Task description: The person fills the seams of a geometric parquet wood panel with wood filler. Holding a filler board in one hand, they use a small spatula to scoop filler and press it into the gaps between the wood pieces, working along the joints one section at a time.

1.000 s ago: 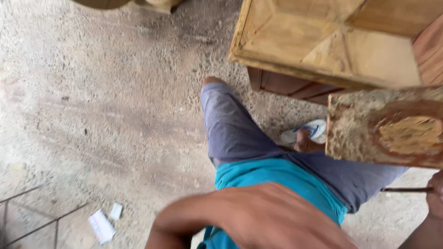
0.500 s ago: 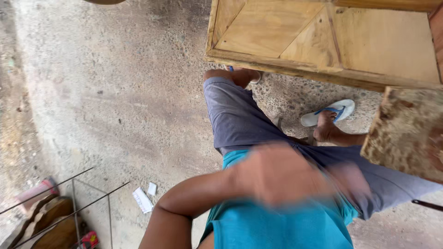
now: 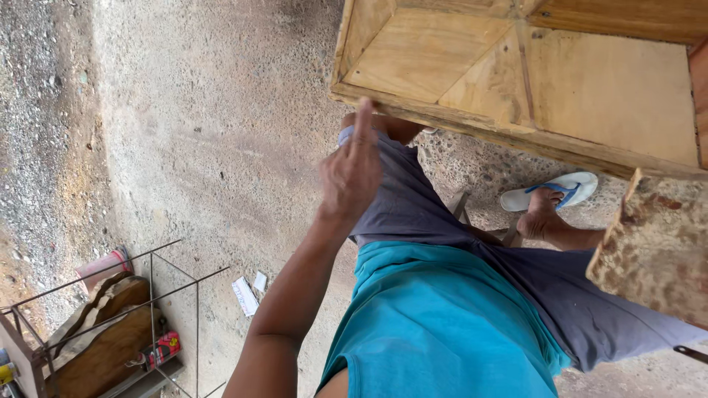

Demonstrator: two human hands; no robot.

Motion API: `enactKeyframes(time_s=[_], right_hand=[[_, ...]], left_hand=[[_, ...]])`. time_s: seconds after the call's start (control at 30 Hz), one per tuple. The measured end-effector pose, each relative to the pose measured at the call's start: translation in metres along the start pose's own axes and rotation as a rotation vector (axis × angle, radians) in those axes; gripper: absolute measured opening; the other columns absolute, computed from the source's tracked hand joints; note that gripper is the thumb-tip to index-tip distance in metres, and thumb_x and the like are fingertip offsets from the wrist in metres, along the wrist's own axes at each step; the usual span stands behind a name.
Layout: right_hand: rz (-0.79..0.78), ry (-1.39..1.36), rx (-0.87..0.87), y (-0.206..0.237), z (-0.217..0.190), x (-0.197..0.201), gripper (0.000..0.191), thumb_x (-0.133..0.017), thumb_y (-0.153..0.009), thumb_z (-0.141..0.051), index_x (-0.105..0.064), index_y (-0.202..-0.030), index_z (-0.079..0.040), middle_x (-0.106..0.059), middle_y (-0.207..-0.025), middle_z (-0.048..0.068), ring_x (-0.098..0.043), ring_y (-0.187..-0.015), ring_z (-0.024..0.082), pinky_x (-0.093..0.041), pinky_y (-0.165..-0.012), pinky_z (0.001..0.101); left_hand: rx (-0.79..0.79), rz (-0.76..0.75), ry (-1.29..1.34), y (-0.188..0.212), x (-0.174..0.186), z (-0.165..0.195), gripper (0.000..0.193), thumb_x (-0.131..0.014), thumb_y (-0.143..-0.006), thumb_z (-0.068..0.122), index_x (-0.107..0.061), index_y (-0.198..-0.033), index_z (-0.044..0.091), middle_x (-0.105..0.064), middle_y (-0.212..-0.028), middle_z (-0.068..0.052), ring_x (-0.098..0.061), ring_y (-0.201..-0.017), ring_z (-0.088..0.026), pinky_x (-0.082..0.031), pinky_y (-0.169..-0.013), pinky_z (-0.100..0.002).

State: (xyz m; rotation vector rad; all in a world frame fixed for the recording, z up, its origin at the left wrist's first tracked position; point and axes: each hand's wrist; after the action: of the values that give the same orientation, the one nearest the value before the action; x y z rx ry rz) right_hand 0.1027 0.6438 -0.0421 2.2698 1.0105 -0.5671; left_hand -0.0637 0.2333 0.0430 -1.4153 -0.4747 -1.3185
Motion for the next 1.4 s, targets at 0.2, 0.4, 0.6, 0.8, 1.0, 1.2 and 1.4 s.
enactKeyframes(time_s=[0.2,0.4,0.6,0.8,1.0,1.2,1.4], right_hand=[[-0.309,-0.067,0.114,0.066,-0.035,0.021,0.034,-0.062,-0.103,-0.011,-0.057,-0.126,0.013,-0.061,-0.069,0.012,-0.051,-0.048,0.013,-0.042,-0.046,0.0249],[-0.451,0.379,-0.111,0.108,-0.044,-0.031,0.043,-0.064,-0.101,-0.008,-0.058,-0.136,0.016,-0.063,-0.072,0.014,-0.052,-0.050,0.014,-0.044,-0.046,0.0253],[-0.706,1.112,0.058,0.115,-0.076,-0.127,0.068,-0.073,-0.081,-0.009,-0.057,-0.145,0.004,-0.063,-0.096,0.012,-0.050,-0.064,0.015,-0.043,-0.053,0.0278],[-0.543,1.418,0.466,0.174,-0.090,-0.217,0.045,-0.061,-0.092,-0.007,-0.066,-0.137,-0.003,-0.062,-0.082,0.011,-0.056,-0.063,0.018,-0.045,-0.060,0.0301],[-0.622,1.419,0.590,0.203,-0.064,-0.301,0.053,-0.066,-0.092,-0.010,-0.060,-0.143,0.000,-0.065,-0.099,0.010,-0.065,-0.070,0.016,-0.052,-0.062,0.0270],[-0.697,1.493,0.804,0.205,-0.049,-0.342,0.042,-0.074,-0.090,-0.002,-0.071,-0.132,-0.004,-0.067,-0.098,0.010,-0.066,-0.075,0.017,-0.053,-0.062,0.0321],[-0.671,1.427,1.054,0.204,-0.021,-0.369,0.032,-0.077,-0.092,0.000,-0.077,-0.122,-0.007,-0.066,-0.102,0.011,-0.066,-0.088,0.022,-0.054,-0.071,0.0350]], left_hand=[[0.515,-0.631,1.698,0.047,0.017,0.111,0.083,-0.071,-0.105,0.027,-0.025,-0.173,0.011,-0.063,-0.134,-0.011,-0.065,-0.121,-0.018,-0.054,-0.108,-0.032],[1.020,-0.420,2.123,0.087,0.039,0.104,0.068,-0.075,-0.093,0.012,-0.041,-0.149,-0.003,-0.060,-0.132,-0.018,-0.063,-0.120,-0.028,-0.054,-0.109,-0.049],[0.880,0.119,2.021,0.090,0.131,0.034,0.068,-0.063,-0.088,0.014,-0.041,-0.149,-0.008,-0.056,-0.141,-0.026,-0.058,-0.129,-0.041,-0.054,-0.108,-0.055],[0.644,0.259,1.872,0.041,0.174,0.026,0.075,-0.062,-0.091,0.012,-0.033,-0.159,0.000,-0.051,-0.147,-0.025,-0.054,-0.137,-0.040,-0.053,-0.111,-0.055],[0.710,0.282,1.904,0.013,0.178,0.018,0.074,-0.063,-0.086,0.007,-0.037,-0.155,-0.001,-0.052,-0.145,-0.023,-0.056,-0.133,-0.036,-0.054,-0.108,-0.052],[0.709,0.242,1.906,0.004,0.187,-0.007,0.071,-0.061,-0.087,0.003,-0.041,-0.154,-0.004,-0.057,-0.143,-0.021,-0.057,-0.131,-0.031,-0.048,-0.111,-0.043],[0.685,0.244,1.941,0.004,0.189,-0.017,0.070,-0.060,-0.087,0.002,-0.039,-0.153,-0.003,-0.057,-0.141,-0.020,-0.058,-0.130,-0.029,-0.046,-0.113,-0.042]])
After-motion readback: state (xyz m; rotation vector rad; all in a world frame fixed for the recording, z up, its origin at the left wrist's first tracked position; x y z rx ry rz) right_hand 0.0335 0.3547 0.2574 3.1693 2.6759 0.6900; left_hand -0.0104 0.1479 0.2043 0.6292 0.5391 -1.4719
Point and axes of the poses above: each hand's wrist, its own y-axis away from the middle knuckle, its own x-axis out of the back of the hand, z = x × y
